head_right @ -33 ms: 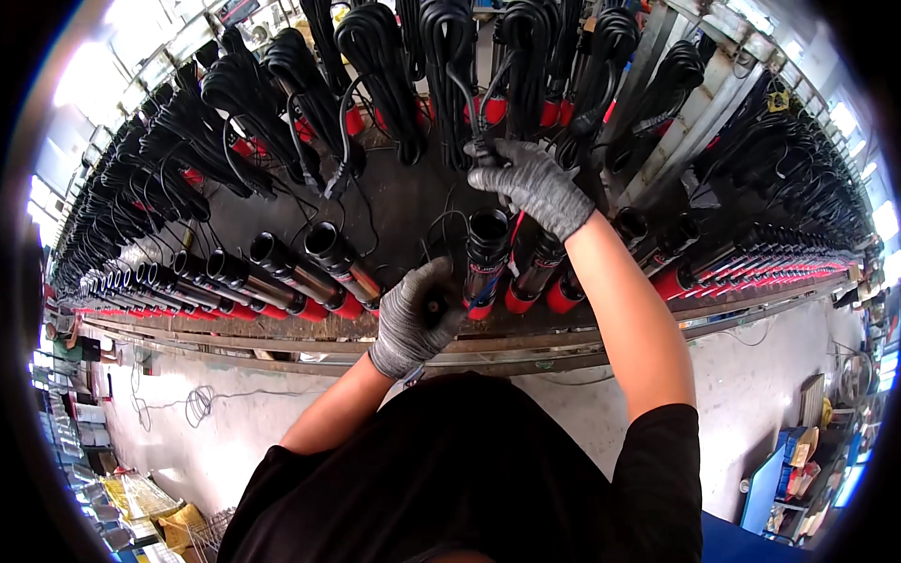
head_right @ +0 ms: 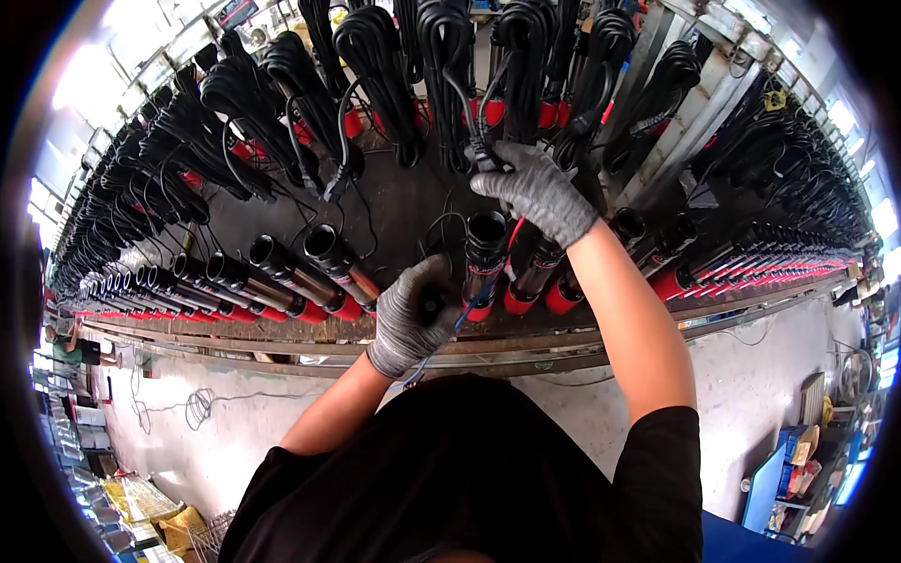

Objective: The person untangles and arranges the power cables for a series of water pumps lined up on an assembly line workbench.

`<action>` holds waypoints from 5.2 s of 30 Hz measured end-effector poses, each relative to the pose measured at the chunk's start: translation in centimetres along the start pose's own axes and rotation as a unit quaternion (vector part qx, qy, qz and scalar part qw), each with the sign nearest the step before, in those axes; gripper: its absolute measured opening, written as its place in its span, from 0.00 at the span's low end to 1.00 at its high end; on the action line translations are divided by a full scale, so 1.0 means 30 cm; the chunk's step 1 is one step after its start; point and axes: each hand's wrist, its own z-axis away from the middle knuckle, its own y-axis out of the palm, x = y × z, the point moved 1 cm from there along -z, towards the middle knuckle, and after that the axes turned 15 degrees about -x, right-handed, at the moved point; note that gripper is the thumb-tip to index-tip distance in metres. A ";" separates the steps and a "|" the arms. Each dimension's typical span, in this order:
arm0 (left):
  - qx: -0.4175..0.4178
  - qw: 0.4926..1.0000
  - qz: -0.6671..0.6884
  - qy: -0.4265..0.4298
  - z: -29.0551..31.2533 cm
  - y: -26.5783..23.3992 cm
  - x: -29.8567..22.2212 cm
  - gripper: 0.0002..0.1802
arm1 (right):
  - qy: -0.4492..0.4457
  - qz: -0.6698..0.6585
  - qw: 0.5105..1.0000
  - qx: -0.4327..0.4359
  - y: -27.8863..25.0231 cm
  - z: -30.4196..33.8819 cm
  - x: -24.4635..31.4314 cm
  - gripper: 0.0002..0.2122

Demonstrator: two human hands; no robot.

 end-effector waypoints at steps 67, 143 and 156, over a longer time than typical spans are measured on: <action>-0.012 0.989 -0.141 -0.051 -0.243 0.373 0.046 0.19 | 0.054 -0.159 0.981 -0.097 -0.432 0.111 -0.192 0.13; 0.064 0.994 -0.070 0.051 0.015 0.158 -0.137 0.07 | 0.058 -0.230 0.966 -0.105 -0.459 0.118 -0.232 0.14; 0.071 0.997 -0.025 -0.015 0.082 0.152 -0.149 0.40 | 0.090 -0.234 0.962 -0.111 -0.457 0.118 -0.237 0.16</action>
